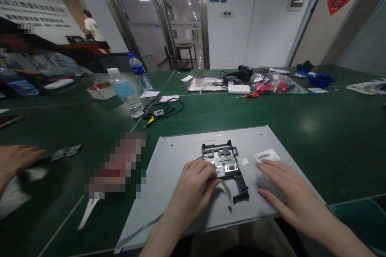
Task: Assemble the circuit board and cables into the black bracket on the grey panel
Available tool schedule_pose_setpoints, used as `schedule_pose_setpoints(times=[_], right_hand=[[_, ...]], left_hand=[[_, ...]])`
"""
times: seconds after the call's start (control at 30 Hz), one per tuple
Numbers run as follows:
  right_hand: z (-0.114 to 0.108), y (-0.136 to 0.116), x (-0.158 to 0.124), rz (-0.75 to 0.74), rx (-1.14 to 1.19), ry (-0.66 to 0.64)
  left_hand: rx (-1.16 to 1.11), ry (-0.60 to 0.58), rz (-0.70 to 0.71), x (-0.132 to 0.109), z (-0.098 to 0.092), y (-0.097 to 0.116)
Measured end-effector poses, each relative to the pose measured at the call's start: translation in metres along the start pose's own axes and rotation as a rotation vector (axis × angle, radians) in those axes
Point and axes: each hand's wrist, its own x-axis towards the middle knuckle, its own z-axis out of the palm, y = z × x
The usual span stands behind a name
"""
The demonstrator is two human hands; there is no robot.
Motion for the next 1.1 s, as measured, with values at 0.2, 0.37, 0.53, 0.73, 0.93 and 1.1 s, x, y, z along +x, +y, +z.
schedule_pose_setpoints(times=[0.2, 0.37, 0.53, 0.73, 0.93, 1.1], right_hand=[[-0.015, -0.023, 0.073, -0.215, 0.232, -0.112], [0.006, -0.035, 0.117, -0.382, 0.278, -0.325], [0.028, -0.024, 0.134, -0.411, 0.426, -0.357], [0.043, 0.002, 0.135, -0.27, 0.775, -0.27], [0.048, 0.008, 0.135, -0.185, 0.879, -0.271], [0.05, 0.01, 0.135, -0.181, 0.851, -0.307]], left_hand=[[0.063, 0.044, 0.031, 0.004, 0.009, -0.003], [0.125, 0.076, 0.067, 0.004, 0.017, -0.008], [0.115, 0.131, 0.025, 0.002, 0.02, -0.009], [0.104, 0.168, -0.034, 0.001, 0.024, -0.01], [0.109, 0.125, -0.037, 0.003, 0.026, -0.007], [0.12, 0.094, -0.05, 0.004, 0.026, -0.006]])
